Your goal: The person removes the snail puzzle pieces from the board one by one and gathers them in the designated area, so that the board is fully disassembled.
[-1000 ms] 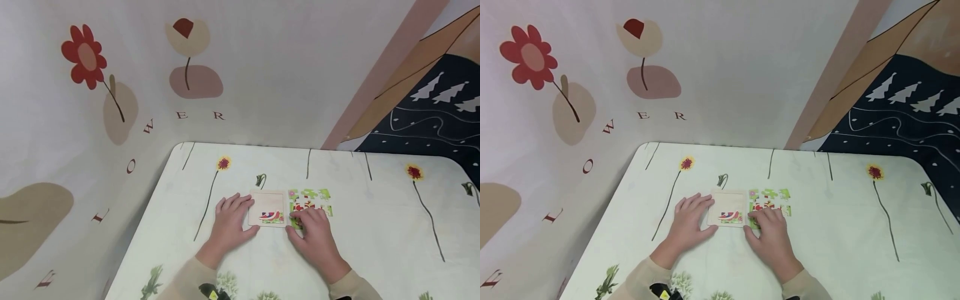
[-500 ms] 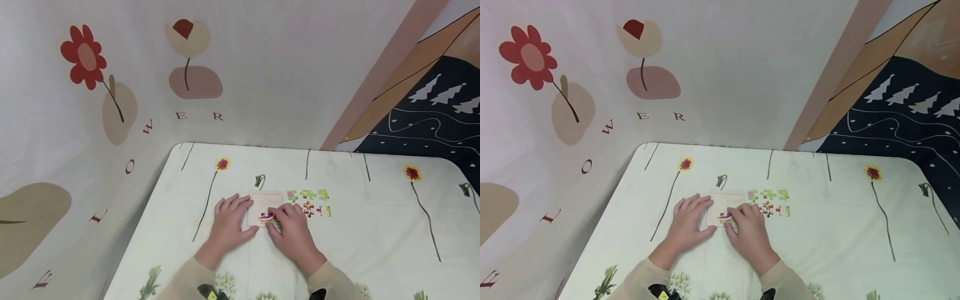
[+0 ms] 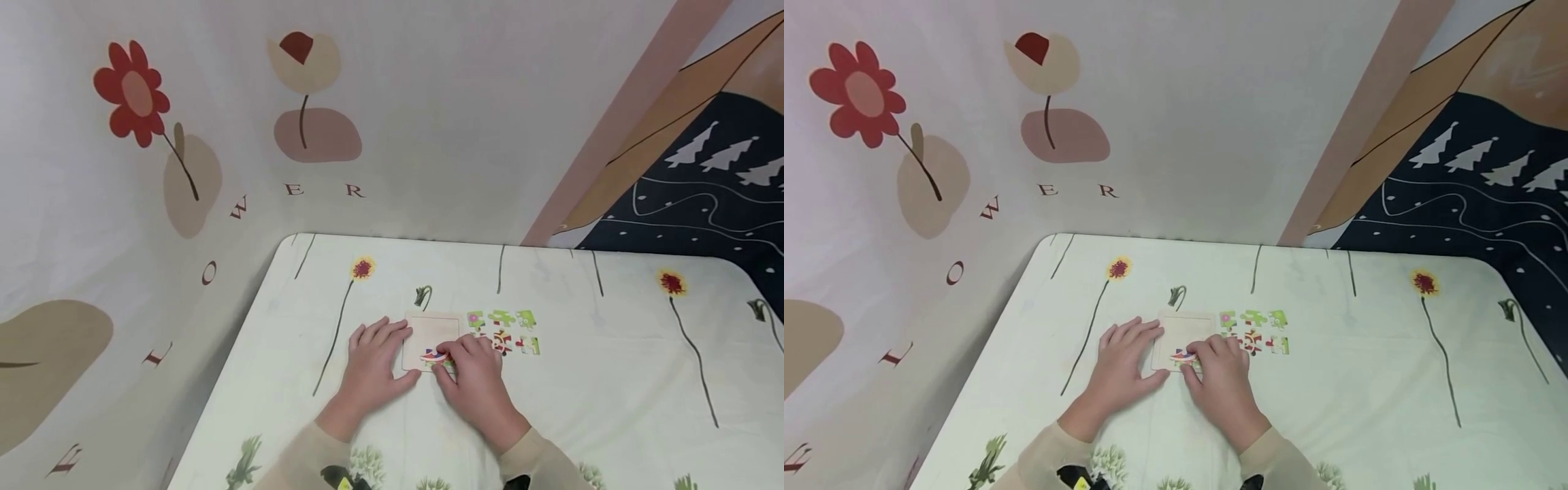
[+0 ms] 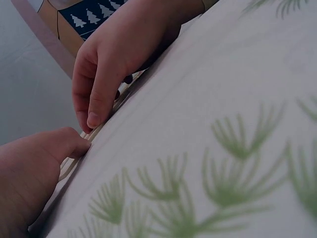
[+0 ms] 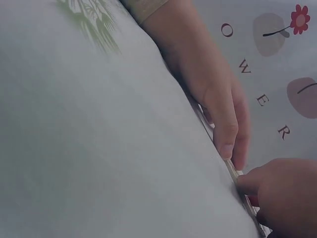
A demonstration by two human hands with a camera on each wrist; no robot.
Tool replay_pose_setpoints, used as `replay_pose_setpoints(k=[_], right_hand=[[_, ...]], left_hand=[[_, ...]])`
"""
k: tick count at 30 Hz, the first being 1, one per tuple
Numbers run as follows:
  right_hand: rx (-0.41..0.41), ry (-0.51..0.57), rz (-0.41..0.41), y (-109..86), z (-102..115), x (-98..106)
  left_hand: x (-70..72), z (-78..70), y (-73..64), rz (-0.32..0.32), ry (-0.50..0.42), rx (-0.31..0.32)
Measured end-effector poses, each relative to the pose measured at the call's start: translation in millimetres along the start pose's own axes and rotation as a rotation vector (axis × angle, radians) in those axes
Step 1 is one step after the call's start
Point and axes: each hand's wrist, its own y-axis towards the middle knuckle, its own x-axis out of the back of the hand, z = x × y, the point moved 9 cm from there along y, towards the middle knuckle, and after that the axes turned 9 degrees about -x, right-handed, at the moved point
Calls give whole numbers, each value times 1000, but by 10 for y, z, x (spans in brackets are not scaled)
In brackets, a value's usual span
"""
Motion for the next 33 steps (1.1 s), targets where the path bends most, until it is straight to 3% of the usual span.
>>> replay_pose_setpoints(k=[16, 20, 27, 33], right_hand=[[-58, -34, 28, -3, 8, 6], [-27, -16, -1, -9, 24, 22], [95, 30, -102, -43, 94, 112], [133, 0, -134, -66, 117, 141]], left_hand=[[16, -14, 8, -10, 10, -8], [21, -16, 7, -15, 9, -10], [-1, 0, 5, -12, -4, -8], [6, -4, 2, -14, -2, -9]])
